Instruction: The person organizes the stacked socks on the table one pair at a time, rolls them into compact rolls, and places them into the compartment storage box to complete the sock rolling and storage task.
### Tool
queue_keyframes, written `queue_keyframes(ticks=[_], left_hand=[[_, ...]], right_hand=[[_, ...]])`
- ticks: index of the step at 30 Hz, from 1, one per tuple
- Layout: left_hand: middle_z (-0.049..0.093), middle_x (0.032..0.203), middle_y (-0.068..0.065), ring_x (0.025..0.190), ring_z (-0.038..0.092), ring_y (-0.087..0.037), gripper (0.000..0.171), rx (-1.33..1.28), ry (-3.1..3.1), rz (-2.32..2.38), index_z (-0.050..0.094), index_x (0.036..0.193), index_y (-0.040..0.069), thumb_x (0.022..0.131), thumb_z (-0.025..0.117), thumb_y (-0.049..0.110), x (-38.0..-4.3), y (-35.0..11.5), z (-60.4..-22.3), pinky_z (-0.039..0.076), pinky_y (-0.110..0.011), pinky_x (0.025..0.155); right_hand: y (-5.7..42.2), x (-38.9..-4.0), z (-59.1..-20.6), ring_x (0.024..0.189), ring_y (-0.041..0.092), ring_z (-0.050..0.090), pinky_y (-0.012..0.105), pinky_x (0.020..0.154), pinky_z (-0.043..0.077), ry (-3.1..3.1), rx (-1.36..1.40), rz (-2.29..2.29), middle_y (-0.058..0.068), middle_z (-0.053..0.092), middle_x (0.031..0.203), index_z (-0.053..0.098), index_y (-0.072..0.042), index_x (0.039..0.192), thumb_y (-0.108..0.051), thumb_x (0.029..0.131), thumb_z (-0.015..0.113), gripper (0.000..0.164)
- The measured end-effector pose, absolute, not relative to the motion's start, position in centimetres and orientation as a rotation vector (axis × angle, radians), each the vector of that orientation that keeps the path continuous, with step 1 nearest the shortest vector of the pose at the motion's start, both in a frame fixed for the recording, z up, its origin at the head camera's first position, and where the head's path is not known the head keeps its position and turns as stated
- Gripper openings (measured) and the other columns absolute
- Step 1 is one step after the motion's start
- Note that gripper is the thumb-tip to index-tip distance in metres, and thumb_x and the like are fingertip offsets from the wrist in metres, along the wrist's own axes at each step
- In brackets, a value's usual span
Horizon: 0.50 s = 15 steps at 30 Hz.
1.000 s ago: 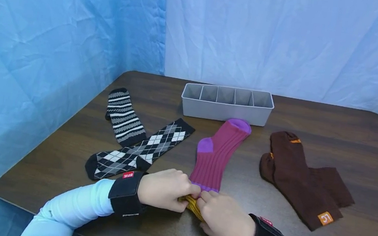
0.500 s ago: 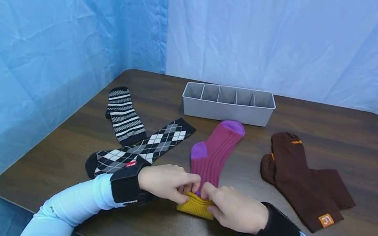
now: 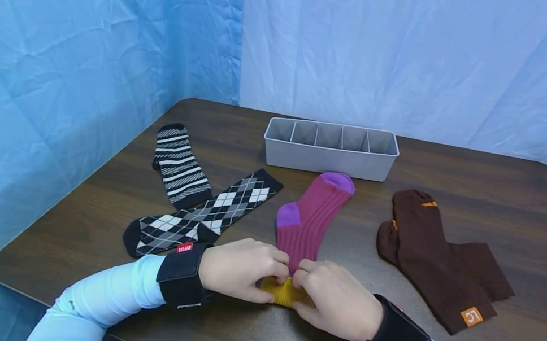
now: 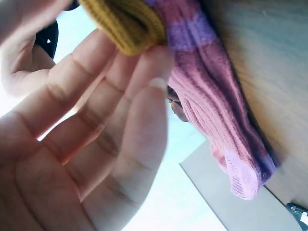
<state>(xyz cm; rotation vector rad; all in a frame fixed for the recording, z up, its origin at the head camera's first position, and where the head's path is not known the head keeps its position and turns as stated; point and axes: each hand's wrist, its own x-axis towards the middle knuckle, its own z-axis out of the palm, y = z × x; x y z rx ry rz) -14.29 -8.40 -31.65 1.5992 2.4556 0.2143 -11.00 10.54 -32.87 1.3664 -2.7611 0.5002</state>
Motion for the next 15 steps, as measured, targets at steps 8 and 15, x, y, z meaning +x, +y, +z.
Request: queue_keyframes(ticks=[8, 15], left_hand=[[0.050, 0.079, 0.009, 0.068, 0.045, 0.000, 0.029, 1.598, 2.512, 0.081, 0.057, 0.088, 0.017, 0.064, 0.071, 0.025, -13.86, -8.12, -31.81, 0.034, -0.007, 0.055], [0.052, 0.068, 0.009, 0.057, 0.043, 0.000, 0.011, 1.525, 2.518, 0.237, 0.060, 0.082, 0.015, 0.071, 0.062, 0.016, -14.38, -8.50, -31.60, 0.033, -0.007, 0.051]], right_hand=[[10.34, -10.80, -33.07, 0.063, -0.001, 0.041, 0.017, 0.056, 0.038, -2.718, 1.390, 0.351, -0.010, 0.046, 0.073, 0.053, -0.015, 0.075, -0.019, 0.058, 0.074, 0.027], [10.79, -11.48, -32.88, 0.062, -0.003, 0.043, 0.016, 0.054, 0.039, -2.789, 1.416, 0.496, -0.011, 0.051, 0.073, 0.053, -0.015, 0.080, -0.008, 0.065, 0.064, 0.020]])
